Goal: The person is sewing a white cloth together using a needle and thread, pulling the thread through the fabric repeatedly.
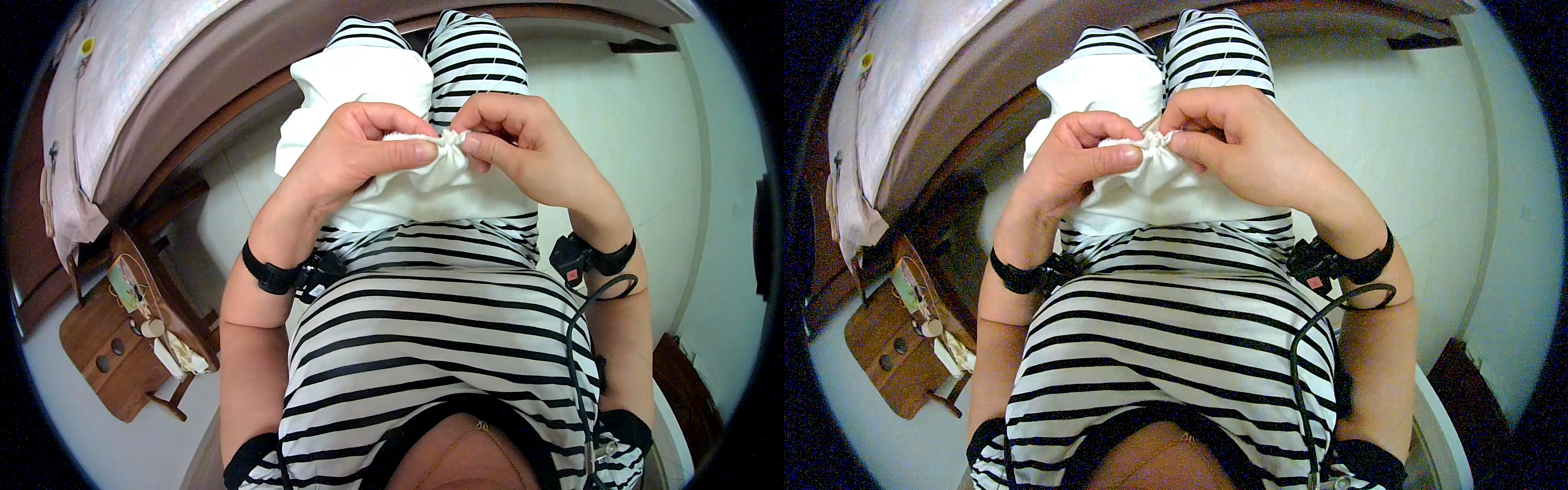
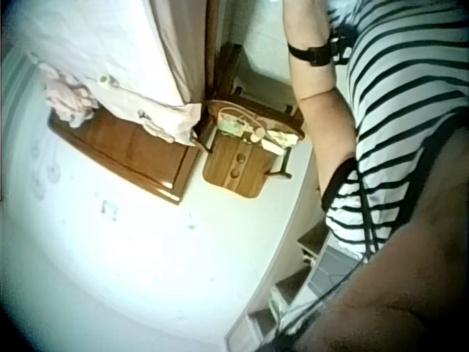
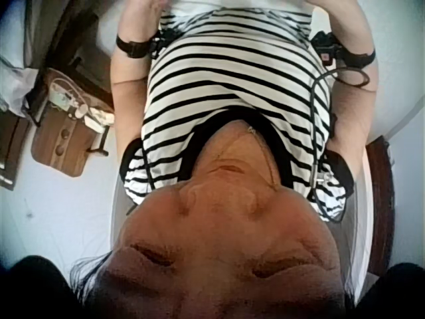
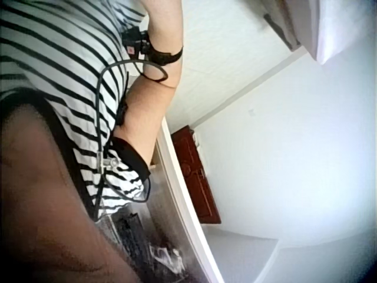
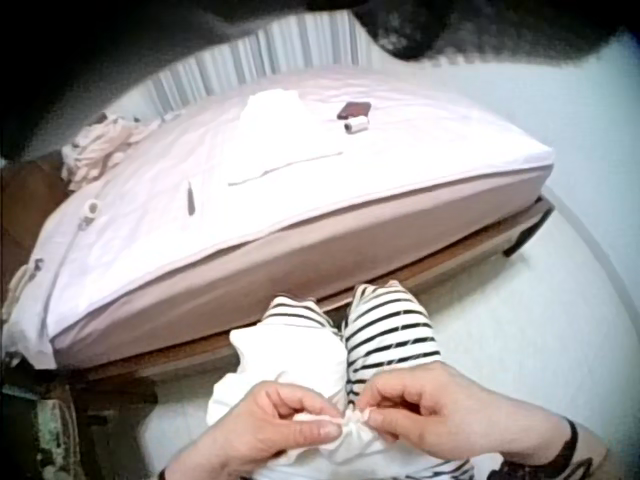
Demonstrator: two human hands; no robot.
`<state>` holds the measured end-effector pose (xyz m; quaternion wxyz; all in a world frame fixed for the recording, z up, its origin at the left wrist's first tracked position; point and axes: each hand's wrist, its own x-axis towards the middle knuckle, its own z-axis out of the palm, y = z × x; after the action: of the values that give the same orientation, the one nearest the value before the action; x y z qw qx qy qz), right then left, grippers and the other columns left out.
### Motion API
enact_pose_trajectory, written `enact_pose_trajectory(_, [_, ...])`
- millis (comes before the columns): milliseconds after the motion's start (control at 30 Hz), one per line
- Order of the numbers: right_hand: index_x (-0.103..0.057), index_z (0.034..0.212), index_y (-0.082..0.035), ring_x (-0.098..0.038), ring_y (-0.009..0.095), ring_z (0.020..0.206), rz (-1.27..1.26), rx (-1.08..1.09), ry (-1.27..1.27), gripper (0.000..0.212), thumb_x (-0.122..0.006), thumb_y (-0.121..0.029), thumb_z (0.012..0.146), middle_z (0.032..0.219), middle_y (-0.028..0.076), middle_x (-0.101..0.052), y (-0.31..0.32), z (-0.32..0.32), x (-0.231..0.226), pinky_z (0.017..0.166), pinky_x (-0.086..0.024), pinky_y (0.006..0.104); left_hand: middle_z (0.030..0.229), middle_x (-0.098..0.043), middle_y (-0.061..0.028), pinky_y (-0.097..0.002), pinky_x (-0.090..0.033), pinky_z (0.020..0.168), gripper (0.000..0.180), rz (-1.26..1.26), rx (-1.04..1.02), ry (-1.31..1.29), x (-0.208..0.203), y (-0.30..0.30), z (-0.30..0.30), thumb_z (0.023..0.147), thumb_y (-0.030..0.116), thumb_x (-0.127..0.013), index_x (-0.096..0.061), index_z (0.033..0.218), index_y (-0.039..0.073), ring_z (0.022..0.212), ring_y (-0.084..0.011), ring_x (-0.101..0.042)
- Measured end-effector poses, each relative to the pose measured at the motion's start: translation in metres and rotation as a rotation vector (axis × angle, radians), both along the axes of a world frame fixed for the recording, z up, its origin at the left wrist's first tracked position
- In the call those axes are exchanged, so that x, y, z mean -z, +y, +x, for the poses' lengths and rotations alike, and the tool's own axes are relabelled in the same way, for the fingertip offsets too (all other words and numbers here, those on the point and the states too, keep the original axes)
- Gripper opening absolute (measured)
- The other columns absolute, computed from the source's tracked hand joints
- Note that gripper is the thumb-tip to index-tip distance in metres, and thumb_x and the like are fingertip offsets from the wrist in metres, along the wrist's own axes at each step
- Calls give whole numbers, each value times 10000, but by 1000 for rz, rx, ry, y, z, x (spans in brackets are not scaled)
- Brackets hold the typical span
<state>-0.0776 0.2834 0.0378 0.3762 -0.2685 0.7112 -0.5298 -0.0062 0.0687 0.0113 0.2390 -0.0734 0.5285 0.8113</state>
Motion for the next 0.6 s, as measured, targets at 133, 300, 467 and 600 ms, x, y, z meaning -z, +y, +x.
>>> enact_pose_trajectory(133, [-612, 944, -2, -463, 56, 616, -82, 47, -46, 84, -556, -40, 895, 680, -23, -528, -5, 4, 3, 564, -394, 218, 850, -689, -24, -194, -479, 696, 169, -14, -10, 29, 2, -2, 3, 810, 102, -745, -707, 947, 10, 757, -61, -601])
enact_pose_trajectory(300, [-618, 939, -24, -397, 47, 584, -47, 32, 31, 127, -623, -126, 864, 666, -37, -499, -7, 4, 7, 523, -333, 214, 858, -689, -22, -192, -475, 709, 171, -63, -24, 66, 1, 0, 5, 814, 105, -743, -710, 955, 13, 770, -57, -594])
enact_pose_trajectory(467, [-590, 904, -39, -367, 44, 561, -45, 74, 164, 158, -668, -146, 817, 652, -32, -476, -13, 7, 11, 499, -304, 220, 851, -678, -10, -191, -463, 687, 163, -56, -51, 79, 5, 3, 4, 820, 112, -739, -711, 952, 22, 759, -47, -578])
enact_pose_trajectory(600, [-528, 955, -45, -494, 138, 544, -10, 149, 322, 198, -653, -108, 815, 686, 49, -536, -20, 12, 10, 499, -387, 292, 843, -674, -8, -192, -456, 670, 165, -79, -99, 110, 17, 3, 4, 828, 126, -734, -705, 946, 14, 750, -46, -571])
